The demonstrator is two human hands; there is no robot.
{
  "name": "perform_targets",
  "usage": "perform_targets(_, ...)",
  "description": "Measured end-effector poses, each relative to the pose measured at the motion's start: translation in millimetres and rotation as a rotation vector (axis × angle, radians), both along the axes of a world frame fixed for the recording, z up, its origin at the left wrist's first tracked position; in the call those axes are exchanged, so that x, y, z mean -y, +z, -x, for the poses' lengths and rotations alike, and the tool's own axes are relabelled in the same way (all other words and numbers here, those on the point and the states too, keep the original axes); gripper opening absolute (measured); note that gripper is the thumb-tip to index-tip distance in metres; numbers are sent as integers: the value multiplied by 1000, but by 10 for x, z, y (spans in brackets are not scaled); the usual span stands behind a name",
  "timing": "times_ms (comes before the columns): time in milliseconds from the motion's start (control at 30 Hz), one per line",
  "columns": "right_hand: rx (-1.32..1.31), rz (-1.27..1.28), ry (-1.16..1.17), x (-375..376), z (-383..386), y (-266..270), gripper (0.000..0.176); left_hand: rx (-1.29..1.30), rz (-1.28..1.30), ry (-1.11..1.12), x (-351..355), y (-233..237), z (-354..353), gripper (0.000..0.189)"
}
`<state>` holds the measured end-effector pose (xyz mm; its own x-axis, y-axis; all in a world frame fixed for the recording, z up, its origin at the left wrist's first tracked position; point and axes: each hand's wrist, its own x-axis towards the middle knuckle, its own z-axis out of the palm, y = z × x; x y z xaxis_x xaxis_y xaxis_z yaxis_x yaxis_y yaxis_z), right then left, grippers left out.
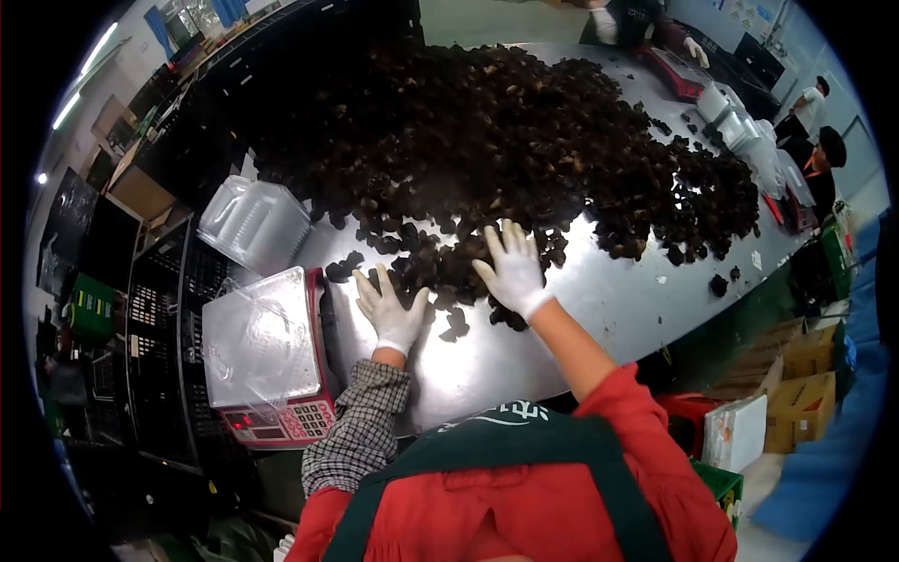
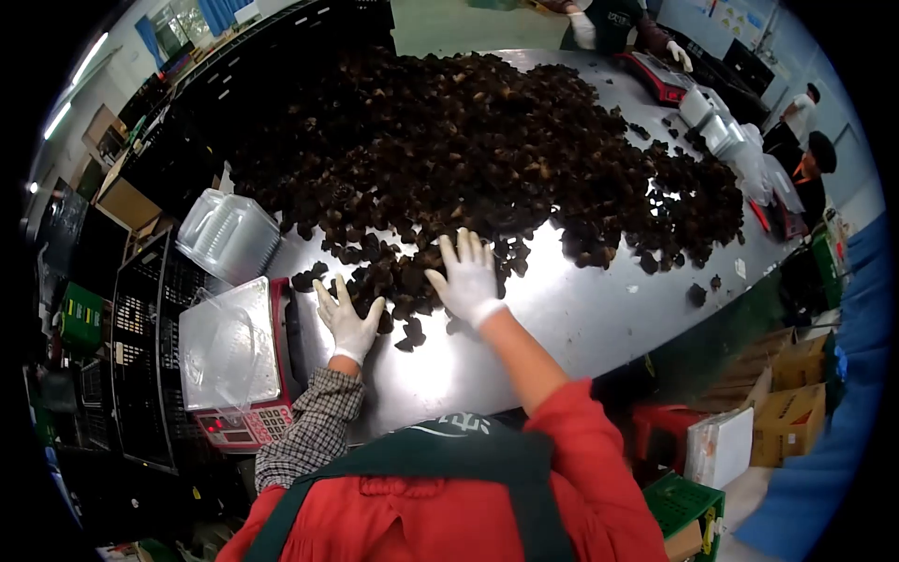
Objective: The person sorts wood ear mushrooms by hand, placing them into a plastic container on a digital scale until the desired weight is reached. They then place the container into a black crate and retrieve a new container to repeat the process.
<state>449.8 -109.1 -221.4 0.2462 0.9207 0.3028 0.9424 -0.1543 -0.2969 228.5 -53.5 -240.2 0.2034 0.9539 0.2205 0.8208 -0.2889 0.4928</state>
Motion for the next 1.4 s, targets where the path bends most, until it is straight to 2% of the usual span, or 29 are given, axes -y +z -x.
perform_targets(67, 25, 126, 3, -281, 101, -63, 65, -86, 161, 9, -60, 94, -116, 89)
perform_targets(133, -10, 225, 146, -150, 269, 2, 64, -12, 89, -223, 91, 79, -139, 81)
perform_targets(167, -56, 142, 251, 0, 341, -135, 64, 28, 16, -311, 208, 27, -117, 76)
perform_targets(267, -106, -14, 447, 695, 454, -23, 68, 71, -99, -522, 735, -59, 76, 65)
perform_targets(367, -100, -50, 555, 1196, 377, -156, 47, 32, -174, -657, 1192, -238, 213, 63)
perform_targets(500, -186, -39, 642, 1158, 175, -75, 28, 177, -186, -707, 1091, -66, 231, 51)
perform_targets(633, -330, -187, 538, 536, 114, 377, 24, 282, -227, -677, 1007, 107, 335, 46)
perform_targets(733, -210, -232, 492, -253, 93, 269, 22, 358, -209, -617, 1036, 189, 396, 43)
perform_targets(767, -188, -95, 491, -515, 89, 166, 22, 421, -172, -607, 1068, 236, 385, 41)
perform_targets(867, 29, 355, 337, -975, 170, -13, 25, 325, -239, -430, 1035, 386, 358, 39)
perform_targets(933, 21, 378, 313, -1067, 163, -65, 21, 296, -244, -241, 925, 401, 388, 33)
perform_targets(967, -112, 365, 318, -1063, 115, -77, 17, 276, -240, -197, 844, 399, 390, 32)
perform_targets(1000, -302, 238, 240, -964, 105, 68, 16, 256, -232, -153, 763, 391, 396, 31)
perform_targets(1067, -568, -107, 234, -796, -83, 160, 15, 238, -248, -150, 575, 371, 356, 30)
perform_targets(1133, -762, -118, 137, -429, -353, 392, 15, 298, -209, -190, 395, 297, 307, 30)
perform_targets(1200, -698, -96, 25, 190, -707, 661, 13, 302, -160, -191, 212, 254, 251, 30)
perform_targets(1267, -708, -137, -91, 947, -1156, 609, 11, 281, -60, -188, 72, 119, 243, 36)
perform_targets(1300, -621, -76, -214, 1366, -1354, 566, 12, 242, -30, -206, 41, 104, 212, 39)
perform_targets(1333, -465, 75, -381, 1797, -1533, 520, 16, 201, 2, -220, 40, 82, 189, 43)
perform_targets(1367, -149, 219, -393, 2176, -1580, 581, 24, 167, 22, -269, 57, -15, 186, 49)
perform_targets(1400, 28, 295, -468, 2450, -1557, 576, 34, 172, 74, -306, 118, -1, 133, 50)
